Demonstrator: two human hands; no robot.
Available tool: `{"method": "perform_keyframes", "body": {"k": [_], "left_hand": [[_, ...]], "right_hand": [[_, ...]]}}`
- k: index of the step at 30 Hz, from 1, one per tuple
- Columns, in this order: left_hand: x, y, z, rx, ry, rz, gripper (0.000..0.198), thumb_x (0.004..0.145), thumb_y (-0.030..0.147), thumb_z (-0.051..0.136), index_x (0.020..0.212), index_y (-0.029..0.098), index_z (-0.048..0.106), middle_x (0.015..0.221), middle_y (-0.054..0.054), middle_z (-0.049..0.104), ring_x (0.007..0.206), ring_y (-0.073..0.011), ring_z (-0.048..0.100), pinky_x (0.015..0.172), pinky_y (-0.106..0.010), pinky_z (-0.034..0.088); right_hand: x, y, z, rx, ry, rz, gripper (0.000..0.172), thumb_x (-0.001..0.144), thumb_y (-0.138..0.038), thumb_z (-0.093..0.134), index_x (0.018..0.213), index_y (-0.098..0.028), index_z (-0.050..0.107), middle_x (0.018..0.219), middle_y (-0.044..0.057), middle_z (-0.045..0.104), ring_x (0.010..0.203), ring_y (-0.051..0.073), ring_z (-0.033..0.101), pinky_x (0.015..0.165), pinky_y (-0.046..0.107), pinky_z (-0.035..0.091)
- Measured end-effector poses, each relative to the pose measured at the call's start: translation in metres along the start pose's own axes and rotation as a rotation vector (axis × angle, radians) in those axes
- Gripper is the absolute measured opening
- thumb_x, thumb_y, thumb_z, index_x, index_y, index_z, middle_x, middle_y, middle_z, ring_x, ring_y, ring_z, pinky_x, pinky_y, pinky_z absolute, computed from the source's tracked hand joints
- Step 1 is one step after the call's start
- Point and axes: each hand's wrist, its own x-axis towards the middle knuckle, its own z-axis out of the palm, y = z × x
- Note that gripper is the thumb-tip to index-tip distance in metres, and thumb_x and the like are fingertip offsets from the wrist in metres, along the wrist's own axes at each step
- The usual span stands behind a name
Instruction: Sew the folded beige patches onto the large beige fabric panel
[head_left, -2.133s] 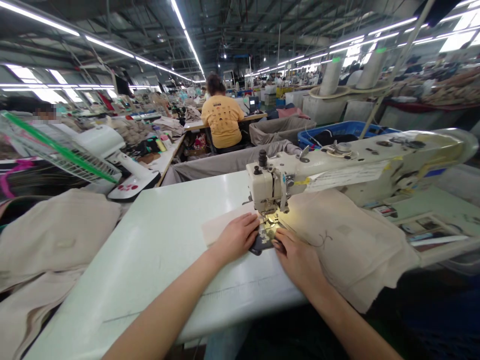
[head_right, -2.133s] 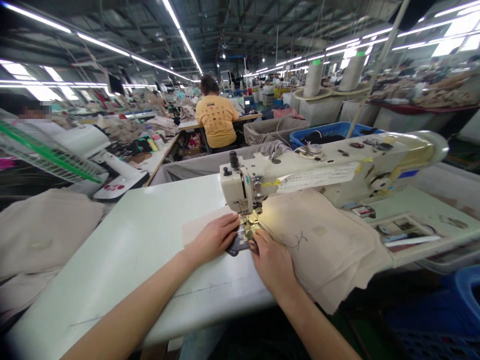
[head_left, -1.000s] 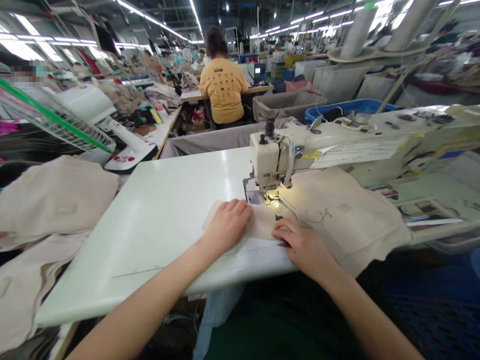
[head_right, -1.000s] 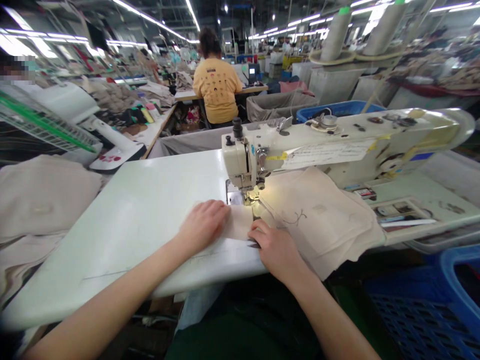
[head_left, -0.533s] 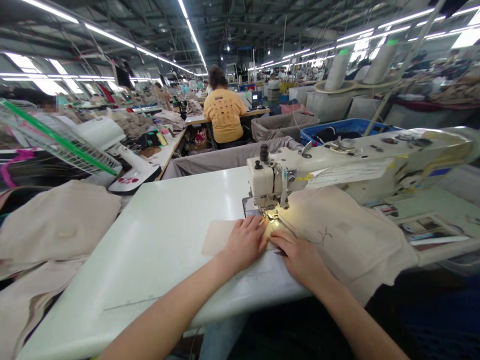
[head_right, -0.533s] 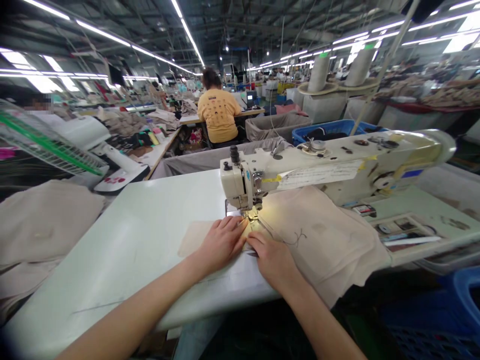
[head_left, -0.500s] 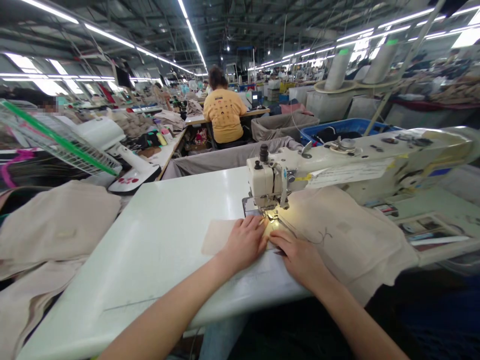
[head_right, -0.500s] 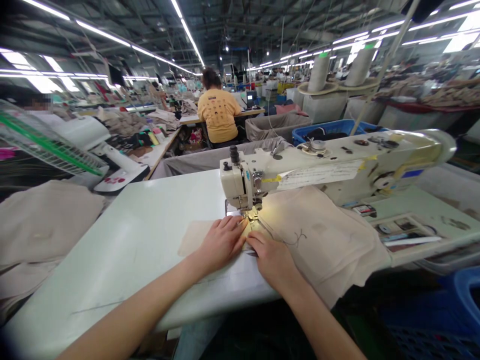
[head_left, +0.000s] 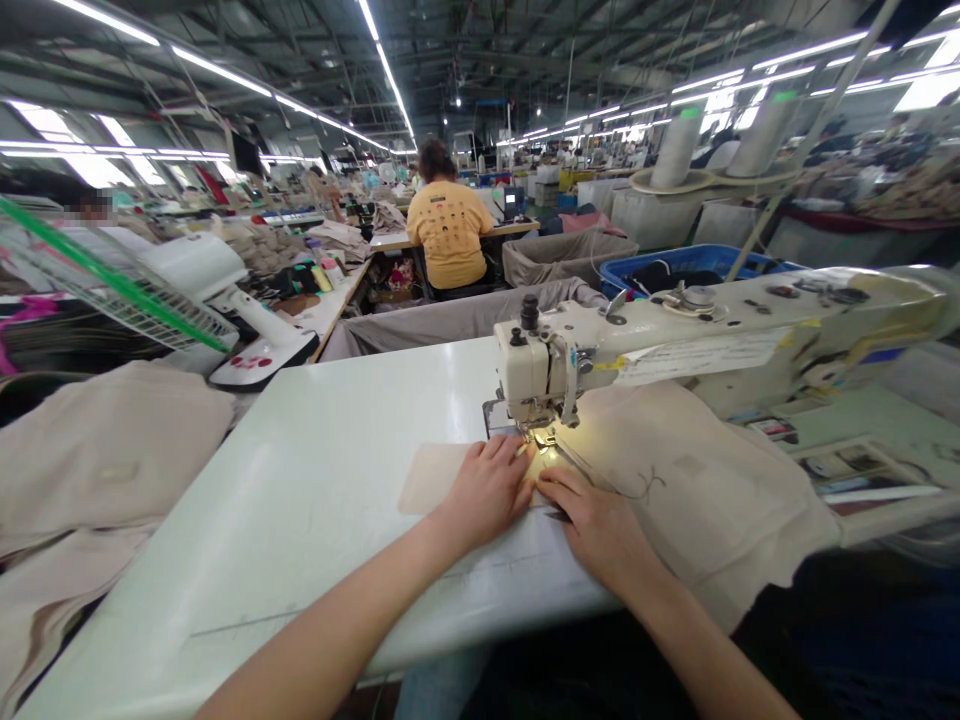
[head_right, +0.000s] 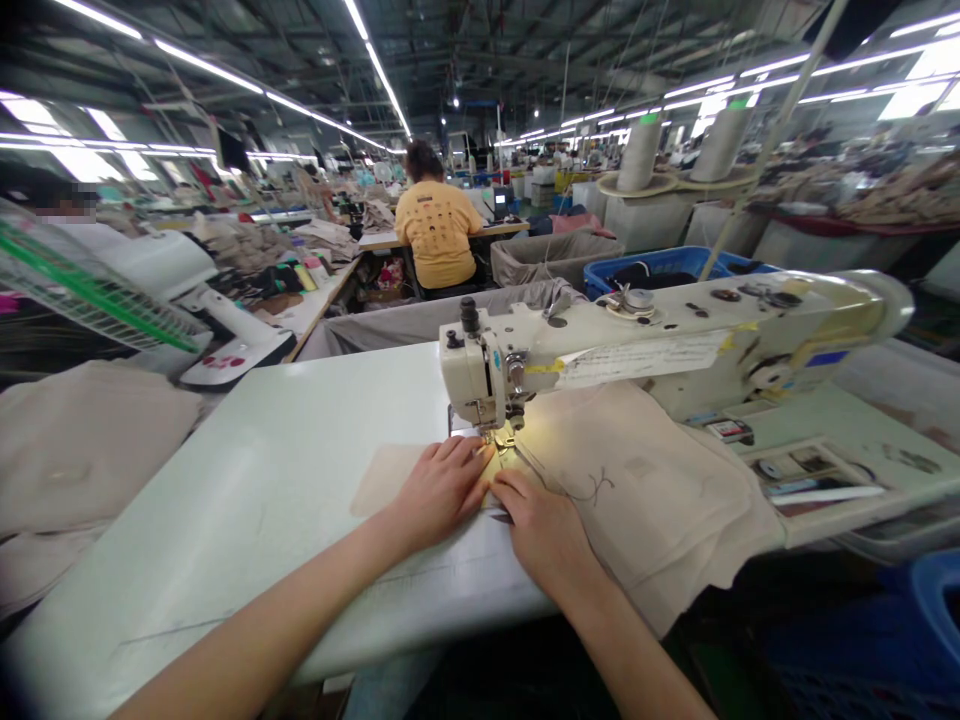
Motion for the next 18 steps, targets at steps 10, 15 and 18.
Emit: {"method": "perform_keyframes", "body": {"k": [10, 15, 18], "left_hand": [[-0.003, 0.000, -0.004, 0.001, 0.005, 0.047, 0.036, 0.102, 0.034, 0.044, 0.133, 0.020, 0.054, 0.134, -0.014, 0.058, 0.121, -0.0296, 0.053, 0.093, -0.045, 0.047], [-0.020, 0.011, 0.000, -0.031, -0.032, 0.132, 0.031, 0.098, 0.021, 0.048, 0.128, 0.016, 0.057, 0.130, -0.012, 0.062, 0.119, -0.0281, 0.057, 0.095, -0.042, 0.052], [-0.026, 0.012, 0.002, -0.106, 0.003, 0.203, 0.031, 0.098, 0.018, 0.047, 0.127, 0.013, 0.058, 0.126, -0.012, 0.065, 0.116, -0.0271, 0.059, 0.095, -0.041, 0.055]], "right_hand": [[0.002, -0.002, -0.006, -0.003, 0.010, 0.001, 0.052, 0.082, 0.001, 0.042, 0.121, -0.023, 0.067, 0.130, 0.006, 0.067, 0.105, 0.019, 0.069, 0.087, 0.027, 0.056], [-0.009, -0.001, -0.002, 0.001, 0.008, -0.022, 0.057, 0.081, 0.002, 0.041, 0.128, -0.019, 0.064, 0.136, 0.008, 0.065, 0.105, 0.020, 0.070, 0.091, 0.031, 0.056], [-0.013, -0.001, -0.002, 0.008, 0.002, -0.019, 0.056, 0.083, 0.002, 0.040, 0.129, -0.018, 0.064, 0.137, 0.008, 0.064, 0.104, 0.020, 0.070, 0.091, 0.031, 0.056]]}}
